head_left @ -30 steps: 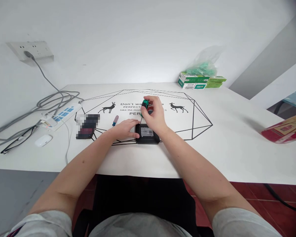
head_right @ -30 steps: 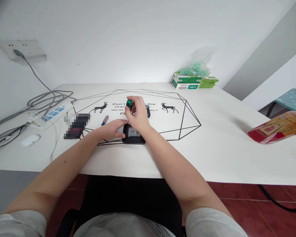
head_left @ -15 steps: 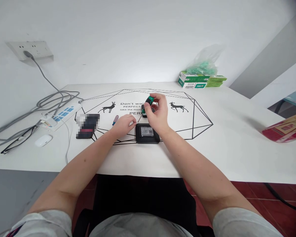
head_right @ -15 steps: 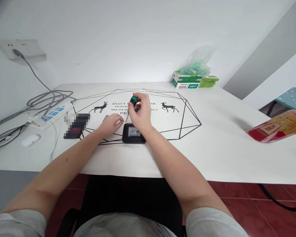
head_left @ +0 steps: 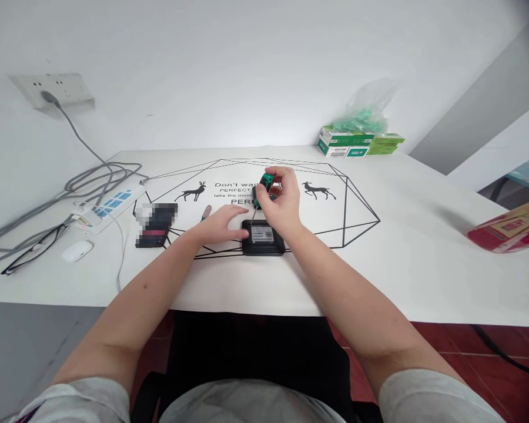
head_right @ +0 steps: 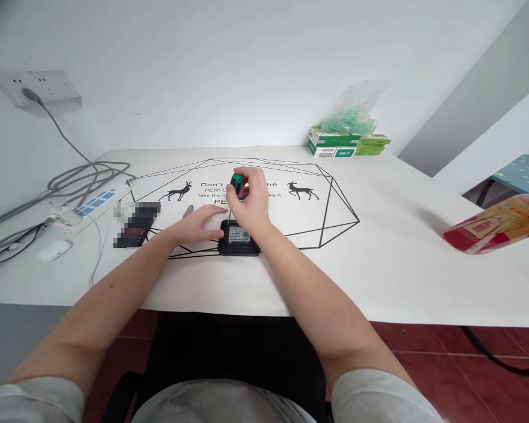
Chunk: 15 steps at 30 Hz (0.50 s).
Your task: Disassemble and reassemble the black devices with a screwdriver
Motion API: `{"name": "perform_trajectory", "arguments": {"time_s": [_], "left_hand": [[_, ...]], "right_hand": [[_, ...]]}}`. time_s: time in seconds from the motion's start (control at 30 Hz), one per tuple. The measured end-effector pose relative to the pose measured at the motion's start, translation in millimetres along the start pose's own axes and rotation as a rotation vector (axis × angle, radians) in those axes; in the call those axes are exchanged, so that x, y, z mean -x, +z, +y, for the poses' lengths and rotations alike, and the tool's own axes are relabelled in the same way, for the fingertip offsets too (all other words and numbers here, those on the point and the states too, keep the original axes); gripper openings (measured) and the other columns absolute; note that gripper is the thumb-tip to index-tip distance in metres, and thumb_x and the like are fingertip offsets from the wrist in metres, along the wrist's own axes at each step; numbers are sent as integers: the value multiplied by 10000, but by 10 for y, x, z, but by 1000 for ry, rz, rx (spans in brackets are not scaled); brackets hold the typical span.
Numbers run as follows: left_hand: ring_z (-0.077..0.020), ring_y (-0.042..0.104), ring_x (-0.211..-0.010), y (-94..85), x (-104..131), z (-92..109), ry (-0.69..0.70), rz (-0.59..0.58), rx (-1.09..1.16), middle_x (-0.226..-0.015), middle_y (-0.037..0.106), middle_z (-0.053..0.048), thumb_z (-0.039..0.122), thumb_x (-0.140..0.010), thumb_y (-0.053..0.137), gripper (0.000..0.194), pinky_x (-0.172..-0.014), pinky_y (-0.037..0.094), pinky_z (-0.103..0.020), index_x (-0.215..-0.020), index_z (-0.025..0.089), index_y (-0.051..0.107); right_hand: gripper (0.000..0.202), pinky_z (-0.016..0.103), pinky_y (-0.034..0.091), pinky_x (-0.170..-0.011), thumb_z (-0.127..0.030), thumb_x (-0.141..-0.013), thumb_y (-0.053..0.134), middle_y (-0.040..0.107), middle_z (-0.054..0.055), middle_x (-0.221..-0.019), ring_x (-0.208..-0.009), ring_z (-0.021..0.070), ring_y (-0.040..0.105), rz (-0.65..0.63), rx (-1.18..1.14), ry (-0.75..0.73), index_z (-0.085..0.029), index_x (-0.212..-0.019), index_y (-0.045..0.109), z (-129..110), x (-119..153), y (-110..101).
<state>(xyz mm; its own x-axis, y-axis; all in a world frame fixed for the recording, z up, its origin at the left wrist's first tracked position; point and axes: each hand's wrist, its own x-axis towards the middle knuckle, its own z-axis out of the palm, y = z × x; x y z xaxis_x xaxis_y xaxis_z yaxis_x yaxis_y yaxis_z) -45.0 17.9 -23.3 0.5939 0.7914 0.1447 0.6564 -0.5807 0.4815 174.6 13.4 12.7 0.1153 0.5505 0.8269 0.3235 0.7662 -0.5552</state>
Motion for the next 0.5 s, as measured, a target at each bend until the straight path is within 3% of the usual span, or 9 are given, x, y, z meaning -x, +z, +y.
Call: {"name": "perform_trajectory", "arguments": {"time_s": [0.07,0.13,0.3,0.5], "left_hand": [[-427,428,-1592,27,24,100,58,-160,44,-1707,491,-152,736,-767,865,1062,-1313,386,-560,-1639,239,518],[-463,394,-1601,64,30,173,76,-203,23,-1718,465,-175,748,-706,904,1165,-1313,366,-602,-1664,238,482],[-473,407,-1574,117,-5,173,112,-164,-32,-1662,513,-196,652,-779,885,1041,-1301,347,-654,-1645,229,492],[-478,394,-1592,111,-33,102,160,-114,-5,-1664,522,-203,658,-804,863,983,-1298,358,-670,-1615,221,521]], "right_hand": [[290,353,571,-717,-203,-899,661,619,38,-1099,-936,190,625,-12,-14,-9,-280,-1173,602,-24,7,3],[285,348,565,-718,-195,-884,660,617,32,-1088,-926,185,618,-38,-22,-15,-275,-1150,602,-53,24,6],[268,358,554,-702,-180,-876,657,618,37,-1057,-864,184,590,-113,-49,-52,-274,-1119,596,-116,76,15],[267,408,553,-742,-194,-884,658,605,43,-1045,-845,199,566,-138,-67,-81,-277,-1129,591,-135,105,27]]}}
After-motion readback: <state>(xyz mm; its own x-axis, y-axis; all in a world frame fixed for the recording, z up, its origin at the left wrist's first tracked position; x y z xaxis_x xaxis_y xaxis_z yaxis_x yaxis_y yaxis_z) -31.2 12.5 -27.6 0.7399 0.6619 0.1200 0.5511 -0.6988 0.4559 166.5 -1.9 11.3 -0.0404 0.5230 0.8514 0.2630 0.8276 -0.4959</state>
